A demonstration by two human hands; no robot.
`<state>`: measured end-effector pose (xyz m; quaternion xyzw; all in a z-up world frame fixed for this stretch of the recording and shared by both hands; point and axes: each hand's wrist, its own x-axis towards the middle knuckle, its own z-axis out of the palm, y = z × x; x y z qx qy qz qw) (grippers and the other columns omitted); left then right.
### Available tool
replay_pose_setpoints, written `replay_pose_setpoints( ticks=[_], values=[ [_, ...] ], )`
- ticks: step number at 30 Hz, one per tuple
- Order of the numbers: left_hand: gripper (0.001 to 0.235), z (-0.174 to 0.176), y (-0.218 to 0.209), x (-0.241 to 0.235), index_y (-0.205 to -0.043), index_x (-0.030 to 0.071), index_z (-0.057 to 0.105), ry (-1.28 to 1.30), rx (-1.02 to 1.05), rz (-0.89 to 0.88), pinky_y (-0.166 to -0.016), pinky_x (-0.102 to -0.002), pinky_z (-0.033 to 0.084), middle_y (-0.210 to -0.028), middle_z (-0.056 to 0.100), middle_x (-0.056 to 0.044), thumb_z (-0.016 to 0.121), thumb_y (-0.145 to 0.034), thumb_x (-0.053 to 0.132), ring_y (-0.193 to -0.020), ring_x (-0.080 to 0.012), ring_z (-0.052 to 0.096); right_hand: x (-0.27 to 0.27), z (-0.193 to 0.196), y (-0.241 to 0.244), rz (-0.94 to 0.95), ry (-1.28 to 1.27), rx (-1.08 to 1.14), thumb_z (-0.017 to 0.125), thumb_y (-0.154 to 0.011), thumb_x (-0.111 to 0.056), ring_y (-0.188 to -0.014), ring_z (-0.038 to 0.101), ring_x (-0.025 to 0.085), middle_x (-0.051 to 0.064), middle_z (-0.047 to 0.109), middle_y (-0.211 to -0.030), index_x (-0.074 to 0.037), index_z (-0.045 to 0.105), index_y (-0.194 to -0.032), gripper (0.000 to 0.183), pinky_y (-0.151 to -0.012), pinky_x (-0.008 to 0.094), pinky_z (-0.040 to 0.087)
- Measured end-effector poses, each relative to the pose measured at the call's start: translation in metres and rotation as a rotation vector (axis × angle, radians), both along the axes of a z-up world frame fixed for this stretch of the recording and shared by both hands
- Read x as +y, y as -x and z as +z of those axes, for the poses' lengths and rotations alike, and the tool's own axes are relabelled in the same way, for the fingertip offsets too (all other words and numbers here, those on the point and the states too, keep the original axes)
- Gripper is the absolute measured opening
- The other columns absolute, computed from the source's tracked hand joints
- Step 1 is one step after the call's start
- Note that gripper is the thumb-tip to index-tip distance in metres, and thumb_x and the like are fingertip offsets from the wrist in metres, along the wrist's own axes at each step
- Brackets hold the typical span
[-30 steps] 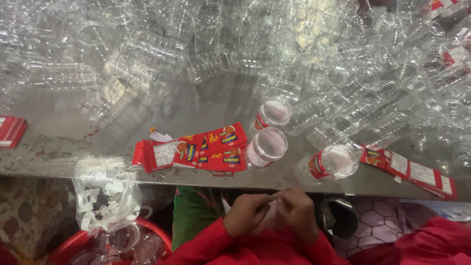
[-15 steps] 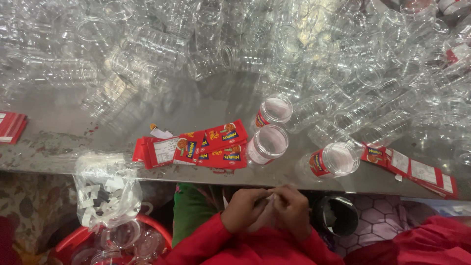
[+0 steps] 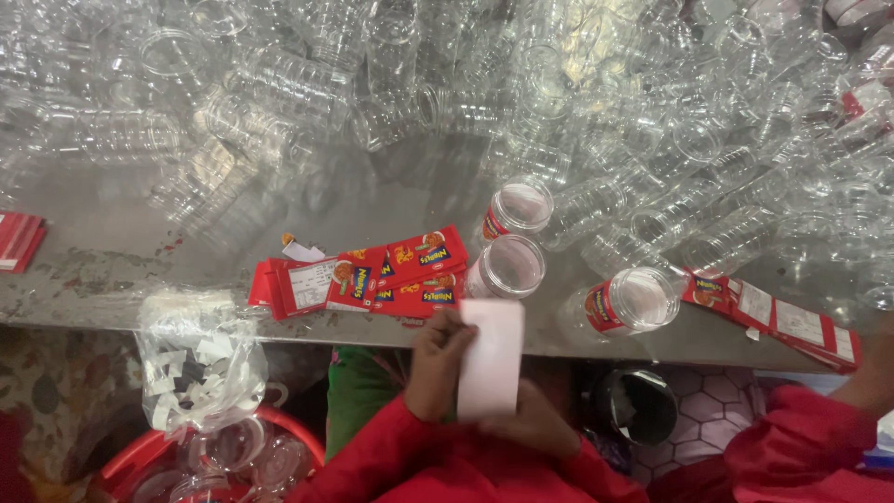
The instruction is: The person applies adhesive labels to clear plastic containers by hand at a workstation.
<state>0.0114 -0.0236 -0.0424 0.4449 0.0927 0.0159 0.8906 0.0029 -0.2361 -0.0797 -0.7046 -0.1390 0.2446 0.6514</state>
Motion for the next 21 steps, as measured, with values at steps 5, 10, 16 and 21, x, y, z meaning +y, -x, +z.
replay_pose_setpoints(
  ticks=[5,10,16,21],
  values=[
    [0.017,0.008,-0.002,0.073,-0.1,0.006,0.06,0.328,-0.04,0.048,-0.069,-0.031,0.054,-0.095,0.071,-0.004,0.058,-0.083,0.003,-0.081,-0.0144,0.067,-0.043,0.015,-0.027,0.19,0.219,-0.008,0.064,-0.1,-0.022,-0.061,0.062,0.011,0.005,0.069,-0.068,0.001,0.066,-0.078,0.032,-0.056,0.025,0.048],
    [0.042,-0.023,0.016,0.056,-0.123,-0.003,0.064,0.717,-0.432,-0.382,-0.071,-0.027,0.052,-0.091,0.068,-0.003,0.074,-0.094,0.026,-0.08,-0.0139,0.065,-0.057,0.019,-0.032,-0.207,0.022,0.136,0.064,-0.093,-0.018,-0.066,0.062,0.011,0.004,0.072,-0.075,0.001,0.072,-0.085,0.023,-0.061,0.027,0.05],
    [0.022,-0.004,0.018,-0.004,-0.102,0.0,0.073,-0.705,-0.335,-0.481,-0.077,-0.032,0.056,-0.089,0.075,-0.013,0.078,-0.089,0.016,-0.081,-0.0196,0.072,-0.013,0.041,-0.025,-0.14,0.253,-0.281,0.072,-0.092,-0.011,-0.075,0.062,0.011,0.005,0.067,-0.082,0.001,0.073,-0.091,0.012,-0.066,0.028,0.05],
    [0.028,0.014,0.018,-0.005,-0.111,0.003,0.07,-0.68,-0.215,-0.368,-0.077,-0.032,0.057,-0.09,0.075,-0.014,0.072,-0.086,0.014,-0.082,-0.0214,0.075,0.003,0.083,-0.018,-0.319,0.408,-0.583,0.072,-0.085,-0.008,-0.078,0.071,0.016,0.009,0.072,-0.092,-0.002,0.074,-0.1,0.016,-0.066,0.03,0.057]
  ],
)
